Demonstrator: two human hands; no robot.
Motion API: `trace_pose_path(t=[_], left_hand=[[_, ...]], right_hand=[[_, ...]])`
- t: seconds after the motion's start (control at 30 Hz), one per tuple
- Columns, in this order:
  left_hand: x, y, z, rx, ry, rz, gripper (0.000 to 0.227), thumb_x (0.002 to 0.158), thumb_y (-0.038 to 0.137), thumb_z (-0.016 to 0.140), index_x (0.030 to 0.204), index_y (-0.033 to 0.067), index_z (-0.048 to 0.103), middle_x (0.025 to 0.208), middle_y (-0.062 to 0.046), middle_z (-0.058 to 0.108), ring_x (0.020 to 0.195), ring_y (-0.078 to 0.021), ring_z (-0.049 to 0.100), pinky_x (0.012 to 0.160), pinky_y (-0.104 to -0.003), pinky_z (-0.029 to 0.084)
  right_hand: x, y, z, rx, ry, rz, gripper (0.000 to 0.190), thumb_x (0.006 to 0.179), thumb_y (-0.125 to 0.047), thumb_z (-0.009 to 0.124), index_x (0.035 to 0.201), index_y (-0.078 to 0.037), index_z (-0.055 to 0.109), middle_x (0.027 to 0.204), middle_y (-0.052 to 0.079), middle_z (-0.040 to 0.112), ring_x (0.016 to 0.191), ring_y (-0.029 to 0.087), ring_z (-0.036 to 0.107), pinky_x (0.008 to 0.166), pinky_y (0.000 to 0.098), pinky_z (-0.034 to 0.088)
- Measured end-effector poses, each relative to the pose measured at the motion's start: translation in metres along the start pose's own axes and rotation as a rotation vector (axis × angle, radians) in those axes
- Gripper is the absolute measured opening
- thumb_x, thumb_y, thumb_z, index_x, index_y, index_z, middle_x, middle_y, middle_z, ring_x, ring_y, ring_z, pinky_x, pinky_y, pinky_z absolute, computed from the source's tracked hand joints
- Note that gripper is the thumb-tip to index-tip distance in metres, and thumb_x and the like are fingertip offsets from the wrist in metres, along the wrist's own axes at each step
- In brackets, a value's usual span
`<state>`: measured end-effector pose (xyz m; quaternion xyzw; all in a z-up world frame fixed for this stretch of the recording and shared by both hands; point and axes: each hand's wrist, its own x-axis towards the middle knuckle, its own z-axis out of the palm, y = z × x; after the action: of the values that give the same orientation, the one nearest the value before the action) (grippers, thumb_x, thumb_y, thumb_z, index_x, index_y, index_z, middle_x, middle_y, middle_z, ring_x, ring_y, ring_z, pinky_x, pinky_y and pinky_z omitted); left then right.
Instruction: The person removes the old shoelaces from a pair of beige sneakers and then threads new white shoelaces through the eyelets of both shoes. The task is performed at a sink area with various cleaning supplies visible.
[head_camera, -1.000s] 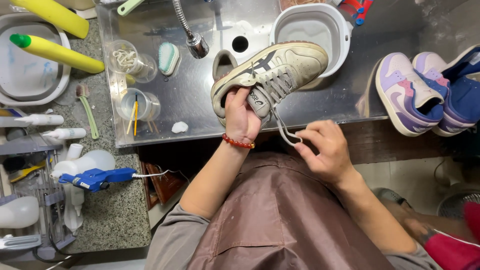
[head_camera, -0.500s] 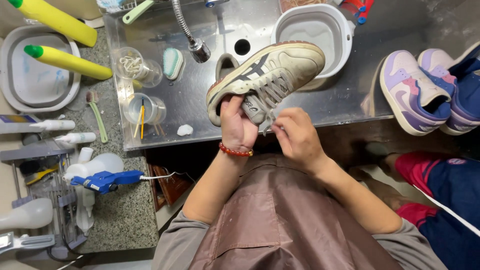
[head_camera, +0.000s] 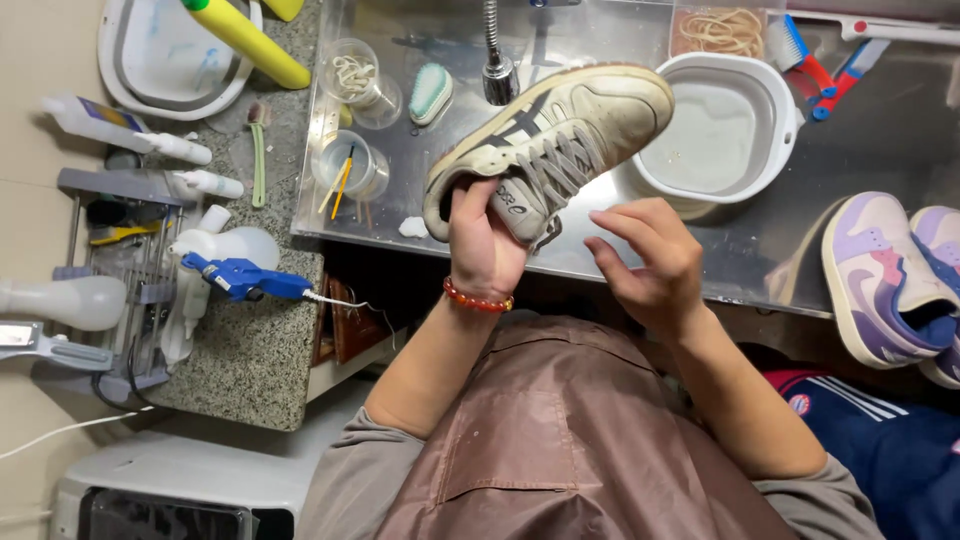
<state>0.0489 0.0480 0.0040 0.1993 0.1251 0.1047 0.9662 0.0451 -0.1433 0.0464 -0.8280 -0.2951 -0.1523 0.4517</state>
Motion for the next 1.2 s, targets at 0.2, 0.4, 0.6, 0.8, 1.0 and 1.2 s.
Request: trace_pose_path(t=[0.2,0.4,0.6,0.8,1.0,1.2], left_hand=[[-0.032,0.001,-0.004,0.210,-0.156,-0.004,0.045,0.089,-0.014,0.056,0.133,-0.0021,0.052,0.125,-0.011,0.062,0.111,-0.0217,0.062,0.097,-0.037,0.051],[-0.030,0.010,-0.024,0.527,-0.102,-0.189,0.050,0.082,-0.014,0.053,0.131,-0.0033,0.049,0.122,-0.011,0.061,0.111,-0.0175,0.062,0.095,-0.031,0.053],[-0.013,0.016,-0.041,0.784,-0.232,-0.488,0.041,0.082,-0.007,0.056,0.123,-0.0068,0.057,0.109,-0.012,0.063,0.096,-0.0197,0.062,0.081,-0.033,0.055],[0.001,0.034,-0.031,0.955,-0.368,-0.579,0.048,0.083,-0.001,0.058,0.131,-0.0039,0.057,0.110,-0.008,0.066,0.096,-0.0129,0.061,0.081,-0.027,0.053],[0.008,0.017,-0.039,1.148,-0.376,-0.468,0.040,0.086,0.003,0.059,0.125,-0.0027,0.060,0.106,-0.007,0.068,0.092,-0.0122,0.063,0.077,-0.028,0.054],[0.019,0.010,-0.070,1.045,-0.241,-0.523,0.029,0.090,0.003,0.057,0.117,-0.0030,0.068,0.099,-0.007,0.071,0.087,-0.0126,0.063,0.077,-0.027,0.053]], right_hand=[[0.024,-0.005,0.019,-0.110,-0.096,-0.229,0.031,0.083,-0.003,0.081,0.113,-0.009,0.073,0.096,0.006,0.067,0.085,0.027,0.062,0.074,0.0390,0.052],[0.037,0.004,0.007,-0.165,-0.423,-0.488,0.027,0.081,-0.015,0.076,0.108,-0.013,0.073,0.092,0.002,0.063,0.082,0.024,0.061,0.069,0.0376,0.049],[0.043,0.029,0.010,-0.084,-0.722,-0.634,0.016,0.077,-0.018,0.071,0.091,-0.011,0.067,0.090,0.007,0.061,0.085,0.026,0.061,0.073,0.0384,0.049],[0.026,0.071,0.004,0.666,-0.705,0.015,0.002,0.100,-0.006,0.063,0.100,-0.003,0.062,0.102,0.010,0.062,0.092,0.021,0.060,0.084,0.0298,0.049],[0.018,0.048,0.022,0.451,-0.452,-0.077,0.022,0.089,-0.007,0.072,0.107,0.000,0.061,0.106,0.012,0.061,0.092,0.022,0.062,0.082,0.0327,0.051],[0.023,0.039,0.029,-0.001,-0.453,-0.498,0.025,0.078,-0.003,0.075,0.102,-0.005,0.067,0.099,0.010,0.065,0.096,0.032,0.068,0.079,0.0407,0.054]])
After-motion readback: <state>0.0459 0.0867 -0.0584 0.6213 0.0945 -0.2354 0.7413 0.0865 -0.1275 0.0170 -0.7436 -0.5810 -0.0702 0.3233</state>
